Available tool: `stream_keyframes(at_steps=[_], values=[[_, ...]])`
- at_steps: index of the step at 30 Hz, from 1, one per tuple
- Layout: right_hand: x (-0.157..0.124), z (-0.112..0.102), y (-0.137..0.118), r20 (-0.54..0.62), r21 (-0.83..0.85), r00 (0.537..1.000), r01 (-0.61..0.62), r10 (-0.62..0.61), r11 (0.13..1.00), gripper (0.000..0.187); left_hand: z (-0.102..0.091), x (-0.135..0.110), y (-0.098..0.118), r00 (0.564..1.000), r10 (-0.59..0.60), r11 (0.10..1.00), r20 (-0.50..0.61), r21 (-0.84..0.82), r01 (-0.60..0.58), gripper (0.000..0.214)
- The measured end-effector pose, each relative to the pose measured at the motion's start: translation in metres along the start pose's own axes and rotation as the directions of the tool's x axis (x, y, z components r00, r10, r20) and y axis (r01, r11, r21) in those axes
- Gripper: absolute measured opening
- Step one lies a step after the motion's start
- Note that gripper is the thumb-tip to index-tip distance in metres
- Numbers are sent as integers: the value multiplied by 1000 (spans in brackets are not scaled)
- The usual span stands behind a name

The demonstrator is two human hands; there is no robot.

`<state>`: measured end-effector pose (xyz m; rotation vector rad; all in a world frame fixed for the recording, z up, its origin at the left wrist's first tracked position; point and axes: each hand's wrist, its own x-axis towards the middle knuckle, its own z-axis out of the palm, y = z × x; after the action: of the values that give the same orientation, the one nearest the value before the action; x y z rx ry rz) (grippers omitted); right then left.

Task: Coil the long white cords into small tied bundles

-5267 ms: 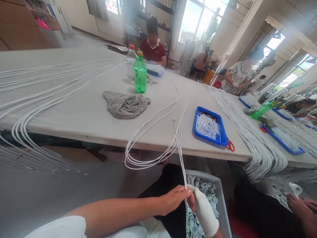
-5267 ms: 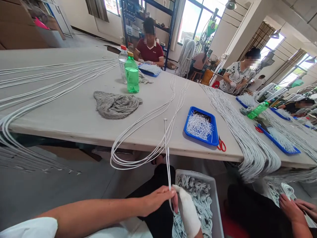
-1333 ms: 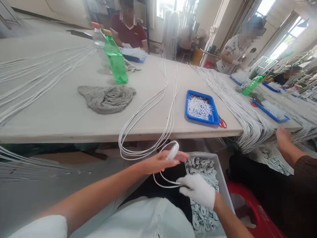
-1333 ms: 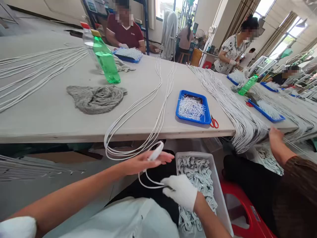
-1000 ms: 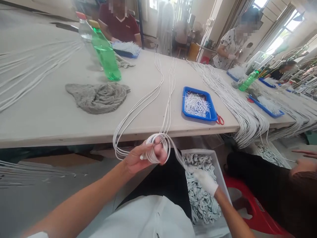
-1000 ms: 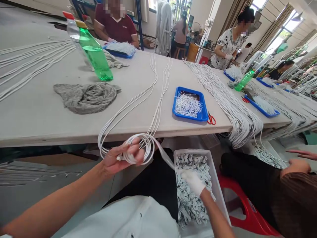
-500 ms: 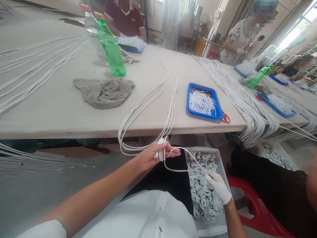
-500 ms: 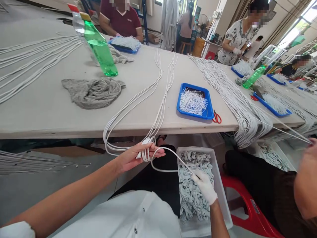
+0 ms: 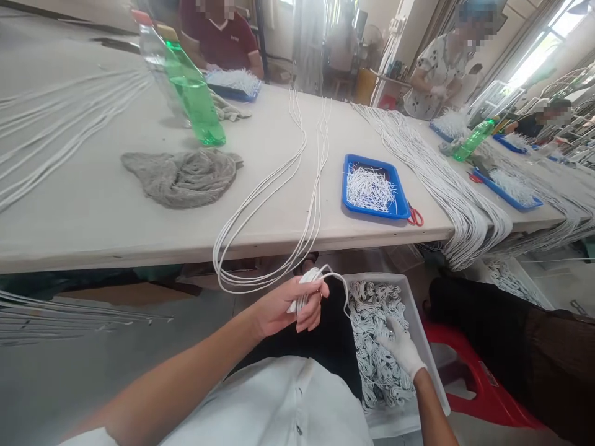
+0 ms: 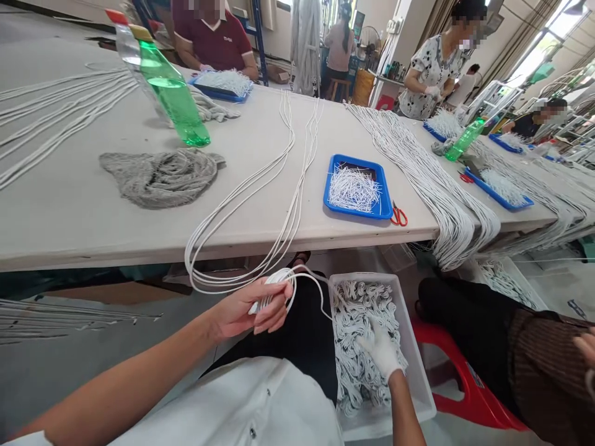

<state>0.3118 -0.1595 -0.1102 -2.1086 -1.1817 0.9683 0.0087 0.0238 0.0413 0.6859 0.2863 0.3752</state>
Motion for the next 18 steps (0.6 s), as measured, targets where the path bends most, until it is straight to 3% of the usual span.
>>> stream_keyframes(at_steps=[2,4,6,8,10,12,15,18], values=[[-3,2,-52,-116,-25,976,181,-182,983,69,8,1,-8,997,-55,998,56,4,55,26],[-2,5,-105,-141,-48,897,416,-419,908,78,15,2,-15,988,-113,994,105,14,112,30],[4,10,-146,-74,-30,799,596,-596,802,84,19,2,-20,975,-166,986,146,23,165,32],[14,15,-171,71,49,752,653,-655,756,73,20,1,-21,967,-191,982,167,30,189,32],[25,17,-180,219,144,746,613,-629,777,47,19,-1,-20,970,-183,983,157,33,180,32],[32,13,-180,274,195,765,550,-583,812,30,15,-4,-18,979,-162,987,121,36,158,33],[38,-6,-171,206,188,816,508,-540,840,28,8,-7,-18,982,-175,984,72,44,172,37],[45,-24,-148,72,194,871,465,-486,864,26,4,-11,-19,973,-204,979,113,20,203,37]])
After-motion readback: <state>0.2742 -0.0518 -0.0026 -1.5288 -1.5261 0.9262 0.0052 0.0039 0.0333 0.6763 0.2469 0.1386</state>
